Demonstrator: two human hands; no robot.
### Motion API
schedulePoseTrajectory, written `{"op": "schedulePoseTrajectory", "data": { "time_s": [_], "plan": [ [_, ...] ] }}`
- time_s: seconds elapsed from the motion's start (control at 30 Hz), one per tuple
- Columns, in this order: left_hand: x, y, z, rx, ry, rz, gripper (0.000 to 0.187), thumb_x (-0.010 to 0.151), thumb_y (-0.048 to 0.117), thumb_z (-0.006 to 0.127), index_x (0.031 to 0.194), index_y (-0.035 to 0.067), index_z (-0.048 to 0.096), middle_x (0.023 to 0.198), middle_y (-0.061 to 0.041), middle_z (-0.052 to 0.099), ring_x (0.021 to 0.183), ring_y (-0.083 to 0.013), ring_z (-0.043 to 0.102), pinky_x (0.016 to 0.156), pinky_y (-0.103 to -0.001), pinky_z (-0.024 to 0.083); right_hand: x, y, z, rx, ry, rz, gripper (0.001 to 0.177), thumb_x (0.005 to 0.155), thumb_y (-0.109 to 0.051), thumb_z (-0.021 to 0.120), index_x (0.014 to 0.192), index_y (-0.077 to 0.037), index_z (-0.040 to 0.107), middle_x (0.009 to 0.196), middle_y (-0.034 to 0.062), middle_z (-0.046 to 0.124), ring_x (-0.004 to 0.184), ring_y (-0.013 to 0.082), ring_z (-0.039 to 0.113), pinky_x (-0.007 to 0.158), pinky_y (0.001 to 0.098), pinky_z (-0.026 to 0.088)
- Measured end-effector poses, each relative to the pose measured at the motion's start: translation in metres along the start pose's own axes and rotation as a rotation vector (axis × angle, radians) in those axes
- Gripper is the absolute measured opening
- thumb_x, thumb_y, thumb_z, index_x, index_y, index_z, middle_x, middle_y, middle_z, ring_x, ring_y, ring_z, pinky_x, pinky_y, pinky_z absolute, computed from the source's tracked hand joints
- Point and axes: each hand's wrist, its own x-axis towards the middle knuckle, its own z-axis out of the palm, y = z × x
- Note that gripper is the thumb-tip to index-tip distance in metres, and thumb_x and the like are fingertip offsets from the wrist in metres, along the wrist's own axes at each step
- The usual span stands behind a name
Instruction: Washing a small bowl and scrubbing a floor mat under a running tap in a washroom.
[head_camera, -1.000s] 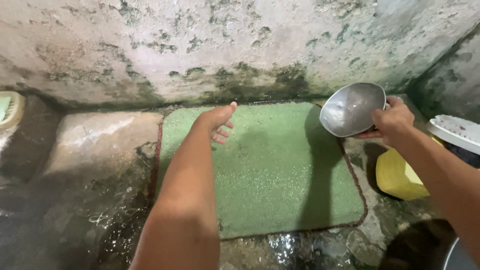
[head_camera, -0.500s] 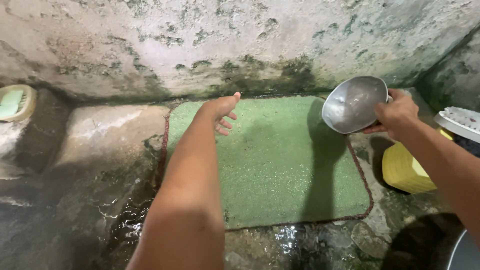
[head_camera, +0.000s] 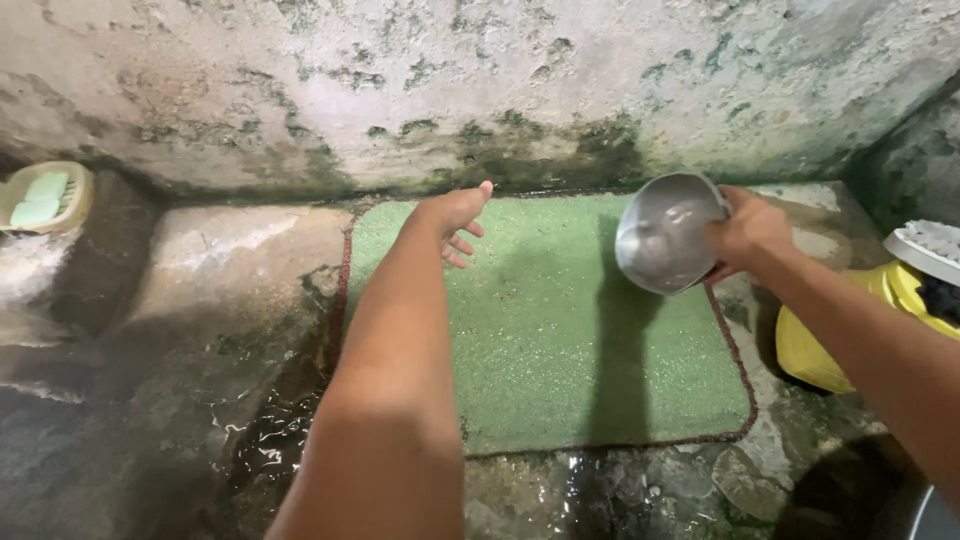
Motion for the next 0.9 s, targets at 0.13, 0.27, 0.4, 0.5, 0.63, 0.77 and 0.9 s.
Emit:
{"op": "schedulePoseTrajectory", "data": {
  "time_s": [0.13, 0.27, 0.4, 0.5, 0.63, 0.77, 0.9],
  "plan": [
    [0.005, -0.003, -0.002, 0.0, 0.015, 0.015, 0.074, 0.098, 0.065, 0.033, 0.163, 0.03, 0.024, 0.151, -0.011, 0.053, 0.126, -0.035, 0.06, 0.099, -0.054, 0.058, -0.004, -0.02, 0.023, 0.004, -0.091, -0.027, 0.073, 0.091, 0.006, 0.052, 0.158, -0.02, 0.041, 0.145, 0.0226, 0.058, 0.09, 0.0427, 0.077, 0.062, 0.0427, 0.063],
    [0.007, -0.004, -0.007, -0.024, 0.012, 0.015, 0.075, 0.097, 0.066, 0.034, 0.162, 0.03, 0.025, 0.15, -0.011, 0.054, 0.124, -0.036, 0.06, 0.098, -0.056, 0.056, -0.016, -0.043, 0.039, 0.123, -0.181, -0.156, 0.067, 0.09, 0.006, 0.05, 0.154, -0.016, 0.046, 0.139, 0.0205, 0.061, 0.095, 0.0395, 0.074, 0.064, 0.0437, 0.063],
    [0.006, -0.006, -0.014, -0.04, 0.001, 0.028, 0.076, 0.097, 0.068, 0.034, 0.163, 0.03, 0.023, 0.151, -0.012, 0.051, 0.125, -0.0371, 0.059, 0.098, -0.058, 0.055, -0.022, -0.053, 0.044, 0.18, -0.224, -0.303, 0.059, 0.093, 0.002, 0.052, 0.15, -0.012, 0.05, 0.128, 0.0202, 0.065, 0.098, 0.0349, 0.072, 0.068, 0.0445, 0.066],
    [0.005, -0.009, -0.021, -0.004, 0.011, 0.027, 0.077, 0.096, 0.068, 0.034, 0.162, 0.03, 0.023, 0.15, -0.012, 0.053, 0.124, -0.0383, 0.06, 0.096, -0.058, 0.056, -0.024, -0.055, 0.027, 0.168, -0.278, -0.282, 0.057, 0.095, -0.001, 0.052, 0.151, -0.011, 0.047, 0.12, 0.0218, 0.068, 0.095, 0.037, 0.074, 0.074, 0.0439, 0.068],
    [0.015, -0.015, -0.029, 0.009, -0.012, 0.064, 0.078, 0.096, 0.07, 0.035, 0.162, 0.029, 0.027, 0.149, -0.014, 0.053, 0.123, -0.0392, 0.06, 0.094, -0.058, 0.056, -0.04, -0.038, -0.02, 0.201, -0.311, -0.223, 0.054, 0.096, -0.003, 0.05, 0.15, -0.008, 0.047, 0.118, 0.0197, 0.068, 0.092, 0.0357, 0.074, 0.077, 0.0462, 0.067],
    [0.019, -0.008, -0.031, 0.098, -0.019, 0.048, 0.082, 0.095, 0.072, 0.034, 0.162, 0.025, 0.025, 0.149, -0.014, 0.053, 0.119, -0.0392, 0.061, 0.092, -0.057, 0.056, -0.063, -0.004, -0.076, 0.136, -0.242, -0.198, 0.051, 0.098, -0.007, 0.052, 0.149, -0.009, 0.05, 0.118, 0.0155, 0.069, 0.095, 0.0283, 0.071, 0.081, 0.0484, 0.064],
    [0.009, 0.012, -0.013, 0.107, -0.02, 0.059, 0.087, 0.095, 0.071, 0.04, 0.159, 0.013, 0.034, 0.147, -0.013, 0.057, 0.112, -0.0367, 0.062, 0.089, -0.055, 0.058, -0.087, 0.047, -0.139, 0.115, -0.208, -0.091, 0.052, 0.101, -0.013, 0.053, 0.152, -0.018, 0.048, 0.116, 0.0142, 0.07, 0.093, 0.0261, 0.069, 0.081, 0.046, 0.062]
  ]
}}
